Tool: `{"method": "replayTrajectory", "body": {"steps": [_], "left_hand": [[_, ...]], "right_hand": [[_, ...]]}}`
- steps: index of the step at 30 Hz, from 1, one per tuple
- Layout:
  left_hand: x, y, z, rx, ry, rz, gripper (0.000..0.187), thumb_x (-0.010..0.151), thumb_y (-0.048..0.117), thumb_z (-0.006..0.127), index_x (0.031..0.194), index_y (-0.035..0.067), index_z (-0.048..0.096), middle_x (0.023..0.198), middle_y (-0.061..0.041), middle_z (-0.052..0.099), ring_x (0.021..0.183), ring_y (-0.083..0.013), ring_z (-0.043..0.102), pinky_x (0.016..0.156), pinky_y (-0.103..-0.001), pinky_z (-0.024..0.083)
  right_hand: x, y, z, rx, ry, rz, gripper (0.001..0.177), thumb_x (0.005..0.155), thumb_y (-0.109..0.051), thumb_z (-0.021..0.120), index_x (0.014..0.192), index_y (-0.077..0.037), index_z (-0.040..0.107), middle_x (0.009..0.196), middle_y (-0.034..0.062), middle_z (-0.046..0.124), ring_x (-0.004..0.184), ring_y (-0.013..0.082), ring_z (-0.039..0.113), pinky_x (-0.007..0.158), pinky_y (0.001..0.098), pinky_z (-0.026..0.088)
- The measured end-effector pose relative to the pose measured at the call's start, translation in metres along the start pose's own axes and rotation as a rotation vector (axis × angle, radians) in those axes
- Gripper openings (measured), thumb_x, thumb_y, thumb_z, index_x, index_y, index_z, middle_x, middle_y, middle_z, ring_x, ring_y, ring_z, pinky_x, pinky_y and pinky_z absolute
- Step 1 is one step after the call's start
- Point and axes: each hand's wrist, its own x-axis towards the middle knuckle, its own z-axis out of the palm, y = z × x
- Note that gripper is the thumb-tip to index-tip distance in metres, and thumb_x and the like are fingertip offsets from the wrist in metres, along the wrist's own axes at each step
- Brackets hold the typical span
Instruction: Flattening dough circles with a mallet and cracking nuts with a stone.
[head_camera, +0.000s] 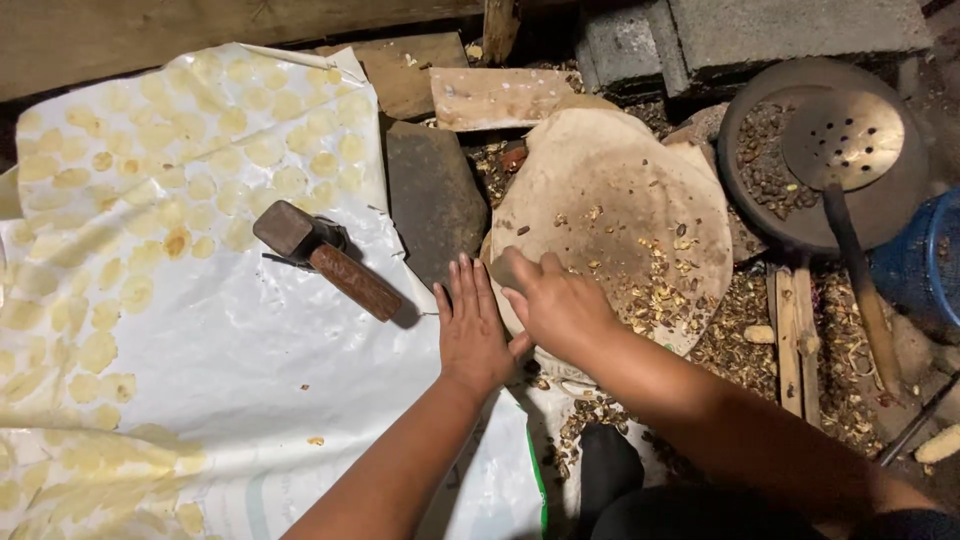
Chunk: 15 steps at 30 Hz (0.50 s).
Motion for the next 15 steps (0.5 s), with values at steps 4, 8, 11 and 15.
{"method": "replayTrajectory", "body": {"steps": [4,8,11,15], "left_hand": [[0.004,0.002,-0.006,0.013,-0.056,0.038,0.123,0.087,0.070,0.060,0.163,-0.001,-0.004,0.171,-0.026,-0.009,0.158,-0.0405,-0.009,0.123,-0.065,-0.007],[0.000,-0.001,0.003,-0.025,-0.039,0.086,0.117,0.090,0.076,0.051,0.164,0.002,0.000,0.172,-0.022,-0.004,0.159,-0.0371,-0.005,0.124,-0.064,-0.006],[0.004,-0.001,0.003,0.002,0.001,0.114,0.114,0.091,0.073,0.052,0.164,0.002,0.001,0.173,-0.021,-0.004,0.160,-0.0362,-0.004,0.124,-0.065,-0.004],[0.006,0.002,-0.005,0.032,-0.022,0.125,0.109,0.094,0.070,0.050,0.164,0.003,0.000,0.172,-0.021,-0.003,0.159,-0.0363,-0.003,0.123,-0.065,-0.005]], "right_hand": [[0.006,0.005,0.009,0.048,0.105,-0.011,0.055,0.098,-0.040,0.053,0.146,-0.015,0.043,0.091,0.0241,0.064,0.076,0.0543,0.071,0.068,0.0643,0.056],[-0.001,0.009,0.011,0.130,-0.096,0.245,0.055,0.098,-0.048,0.045,0.143,-0.016,0.038,0.094,0.0277,0.070,0.090,0.0541,0.072,0.082,0.0638,0.055],[0.003,0.014,0.017,0.028,-0.070,0.193,0.054,0.098,-0.048,0.048,0.142,-0.018,0.042,0.095,0.0270,0.071,0.089,0.0503,0.073,0.080,0.0597,0.057],[-0.002,0.014,0.010,-0.234,0.054,0.000,0.054,0.096,-0.042,0.053,0.145,-0.021,0.043,0.092,0.0175,0.065,0.074,0.0436,0.075,0.067,0.0528,0.061]]}}
